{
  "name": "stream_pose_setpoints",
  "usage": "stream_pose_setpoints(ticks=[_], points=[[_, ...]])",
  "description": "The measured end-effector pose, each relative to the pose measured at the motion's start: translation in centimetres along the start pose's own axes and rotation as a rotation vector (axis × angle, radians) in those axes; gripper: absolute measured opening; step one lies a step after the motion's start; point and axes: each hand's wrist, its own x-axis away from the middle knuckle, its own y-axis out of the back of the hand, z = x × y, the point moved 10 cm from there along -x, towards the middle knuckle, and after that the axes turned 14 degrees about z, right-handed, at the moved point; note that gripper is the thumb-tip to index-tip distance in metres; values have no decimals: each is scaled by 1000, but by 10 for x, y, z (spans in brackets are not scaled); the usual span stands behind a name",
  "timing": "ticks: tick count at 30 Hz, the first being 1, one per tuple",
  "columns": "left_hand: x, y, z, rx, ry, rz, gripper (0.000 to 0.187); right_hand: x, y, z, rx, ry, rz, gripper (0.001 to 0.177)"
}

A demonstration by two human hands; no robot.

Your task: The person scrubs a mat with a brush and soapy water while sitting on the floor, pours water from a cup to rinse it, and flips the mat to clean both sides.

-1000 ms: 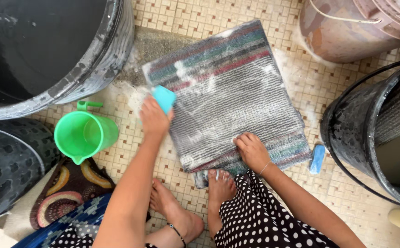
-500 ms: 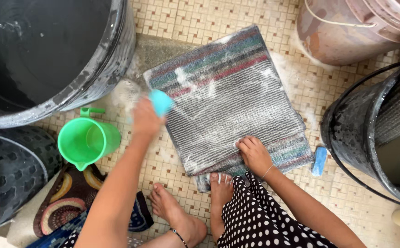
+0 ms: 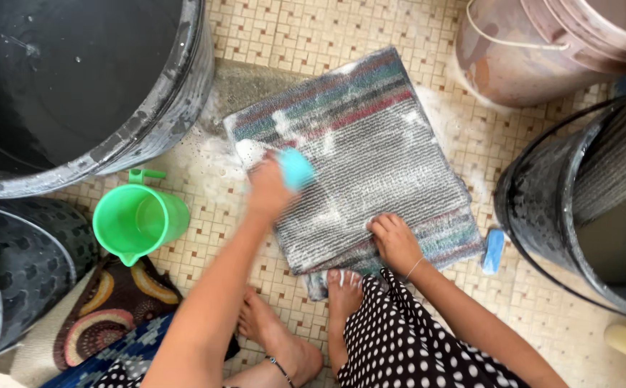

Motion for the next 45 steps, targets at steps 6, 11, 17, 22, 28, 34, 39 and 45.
stream_pose_setpoints(ticks=[6,11,17,22,28,34,39,45], points=[[35,-45,-69,-127,-309,-51,115,-1,2,0,-13,-14,37,26],[13,27,-10,-80,-82,-208,94,-5,6,0,-43,-72,110,26],[111,-30,-104,-341,-586,-88,124,-43,44,16,-179,29,272,54],[144,-2,-41,115,-168,-370,129,-96,35,87,-53,151,142,84],[137,-25,-15,204,-126,-270,141,-118,-38,95,277,204,510,90],[110,-52,-4,-43,95,14,140,-78,12,-83,200,-198,-21,52],[112,-54,-7,-286,221,138,136,-29,82,-202,431,-925,-264,77],[107,-63,-2,-428,229,101,131,-116,-72,6,230,-366,161,69]])
